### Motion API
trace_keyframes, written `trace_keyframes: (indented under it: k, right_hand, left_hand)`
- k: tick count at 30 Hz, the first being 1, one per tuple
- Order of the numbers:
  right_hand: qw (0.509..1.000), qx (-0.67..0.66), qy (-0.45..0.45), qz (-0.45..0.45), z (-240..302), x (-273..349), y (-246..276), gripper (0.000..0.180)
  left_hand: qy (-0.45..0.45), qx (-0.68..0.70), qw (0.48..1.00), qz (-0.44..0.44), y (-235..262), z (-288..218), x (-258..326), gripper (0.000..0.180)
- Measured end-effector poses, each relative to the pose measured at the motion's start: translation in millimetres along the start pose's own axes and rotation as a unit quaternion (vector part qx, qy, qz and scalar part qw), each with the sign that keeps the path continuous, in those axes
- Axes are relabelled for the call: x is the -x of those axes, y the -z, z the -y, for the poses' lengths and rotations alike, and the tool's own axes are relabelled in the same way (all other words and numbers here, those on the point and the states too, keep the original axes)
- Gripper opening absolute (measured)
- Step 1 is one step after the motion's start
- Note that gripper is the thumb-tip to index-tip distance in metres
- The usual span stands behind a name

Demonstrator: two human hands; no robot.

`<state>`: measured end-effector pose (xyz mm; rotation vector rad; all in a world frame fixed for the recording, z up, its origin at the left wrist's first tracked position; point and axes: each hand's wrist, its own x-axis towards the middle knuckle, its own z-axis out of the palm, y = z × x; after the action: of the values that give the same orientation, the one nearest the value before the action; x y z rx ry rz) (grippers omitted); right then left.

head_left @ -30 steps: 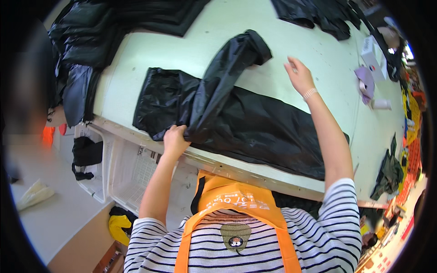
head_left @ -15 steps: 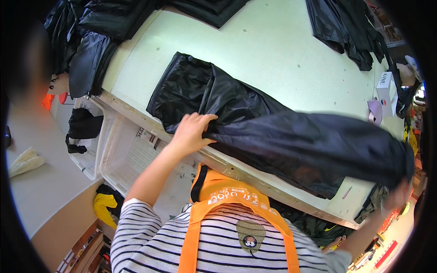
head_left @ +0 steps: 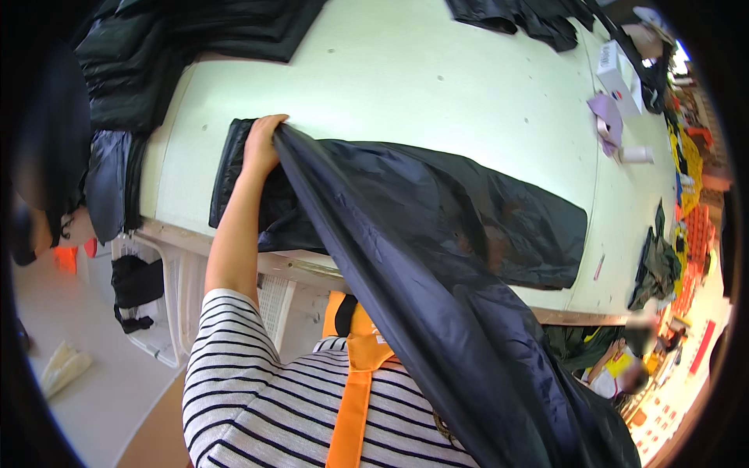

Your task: The person folds a black jacket on a white table. They smooth the fabric, fold the sleeves inward, and fold the body of the jacket in half. The jacket is then placed on a stack of similar folded items.

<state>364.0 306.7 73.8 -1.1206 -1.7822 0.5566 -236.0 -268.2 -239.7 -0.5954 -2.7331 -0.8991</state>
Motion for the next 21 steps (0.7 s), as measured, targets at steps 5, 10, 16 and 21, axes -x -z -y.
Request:
trace_keyframes:
  k: [5,10,16,21]
  right_hand:
    - [0.996,-0.010,0.051,-0.078,47,-9,47,0.026]
    - [0.987,-0.084,0.132,-0.034,120,-72,-6,0.029]
    - [0.924,0.257,0.028,0.283,-20,-105,-285,0.066]
    - [0.935,0.150,0.008,0.321,-107,-61,-399,0.061]
  left_hand:
    - [-0.103,0.105,0.989,-0.025,35,-62,5,0.034]
    - [-0.006,0.104,0.995,-0.006,47,-21,29,0.011]
    - [0.114,-0.112,0.987,-0.004,51,-35,19,0.027]
    - [0.015,-0.002,0.997,-0.069,13,-213,27,0.034]
